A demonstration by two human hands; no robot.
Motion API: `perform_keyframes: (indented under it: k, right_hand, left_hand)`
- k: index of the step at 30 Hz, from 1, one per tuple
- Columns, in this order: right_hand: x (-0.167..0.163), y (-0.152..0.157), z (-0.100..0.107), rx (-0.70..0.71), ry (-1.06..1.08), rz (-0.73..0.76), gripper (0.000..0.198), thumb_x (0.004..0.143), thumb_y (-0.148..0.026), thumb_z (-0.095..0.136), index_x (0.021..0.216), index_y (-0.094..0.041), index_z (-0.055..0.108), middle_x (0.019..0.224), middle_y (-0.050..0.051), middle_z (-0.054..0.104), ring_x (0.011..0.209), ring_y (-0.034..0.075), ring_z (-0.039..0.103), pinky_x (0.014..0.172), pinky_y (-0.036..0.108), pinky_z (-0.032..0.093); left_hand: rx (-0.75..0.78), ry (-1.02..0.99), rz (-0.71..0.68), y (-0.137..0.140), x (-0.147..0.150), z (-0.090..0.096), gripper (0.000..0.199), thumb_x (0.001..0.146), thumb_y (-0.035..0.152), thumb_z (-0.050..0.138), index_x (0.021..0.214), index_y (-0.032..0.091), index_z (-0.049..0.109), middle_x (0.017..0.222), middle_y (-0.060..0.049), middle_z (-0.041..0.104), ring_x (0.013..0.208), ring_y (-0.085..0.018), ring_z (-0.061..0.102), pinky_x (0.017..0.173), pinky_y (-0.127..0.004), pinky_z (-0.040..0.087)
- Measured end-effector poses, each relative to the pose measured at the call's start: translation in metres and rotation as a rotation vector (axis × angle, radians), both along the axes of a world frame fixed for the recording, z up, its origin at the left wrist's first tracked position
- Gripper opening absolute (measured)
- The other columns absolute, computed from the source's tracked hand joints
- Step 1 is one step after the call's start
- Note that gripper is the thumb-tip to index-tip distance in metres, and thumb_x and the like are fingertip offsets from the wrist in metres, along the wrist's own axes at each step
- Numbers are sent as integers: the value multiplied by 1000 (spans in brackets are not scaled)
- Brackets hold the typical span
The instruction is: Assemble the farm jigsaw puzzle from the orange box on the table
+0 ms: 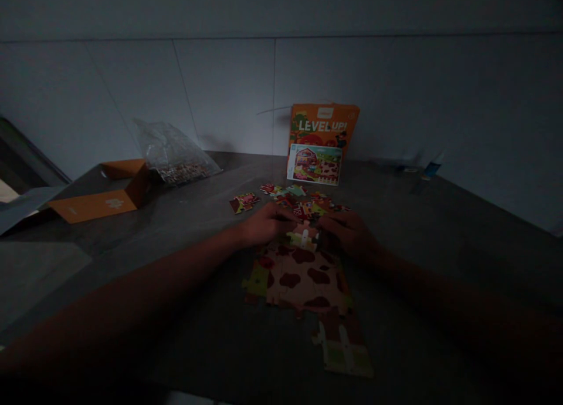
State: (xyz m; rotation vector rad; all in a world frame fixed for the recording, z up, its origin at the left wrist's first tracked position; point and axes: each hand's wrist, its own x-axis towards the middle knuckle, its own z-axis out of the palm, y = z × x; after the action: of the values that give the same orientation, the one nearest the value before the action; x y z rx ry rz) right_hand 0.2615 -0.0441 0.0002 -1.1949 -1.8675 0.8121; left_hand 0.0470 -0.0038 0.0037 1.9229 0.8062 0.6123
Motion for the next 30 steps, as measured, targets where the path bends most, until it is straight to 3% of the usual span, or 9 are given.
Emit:
perform_keyframes:
  k: [11,15,20,23,26,30]
  right_hand:
    - [2,1,-4,64,-34,50,46,87,-48,48,53,-17,49,48,-3,42,45,8,37,45,23,26]
    - [2,0,-3,81,-111,163,42,85,-47,53,57,-15,56,51,-3,45,50,9,39,48,23,28]
    - [-5,-15,4,-53,-138,358,42,84,-49,56,63,-14,62,54,-1,52,51,9,45,49,22,32]
    - [-13,-33,13,-224,-130,463,36,82,-47,61,73,-13,67,62,0,60,54,10,50,49,21,35]
    - [-20,-48,21,-381,-129,536,33,83,-46,62,88,-14,70,68,1,65,54,10,54,48,19,38]
    - [-23,-58,26,-341,-230,580,33,86,-43,58,72,-14,65,62,0,60,51,8,51,47,18,36]
  left_hand:
    - [63,35,-60,3,0,-1,20,81,29,60,78,13,71,72,-1,65,68,-12,56,63,-22,43]
    - [59,58,-161,1,-2,4,18,80,29,63,80,14,72,82,-3,69,75,-14,60,68,-23,45]
    - [-15,18,-328,-3,-5,11,17,78,29,65,77,13,72,91,-6,70,79,-15,62,70,-25,47]
    - [-33,6,-342,-4,-5,14,16,81,26,62,79,14,72,98,-7,71,84,-17,64,74,-27,48]
    - [76,7,-345,-6,-4,15,14,81,22,64,71,14,69,111,-10,68,100,-21,64,85,-31,48]
    - [304,87,-415,-9,-2,13,6,80,18,67,83,15,72,127,-12,60,119,-25,56,100,-37,43]
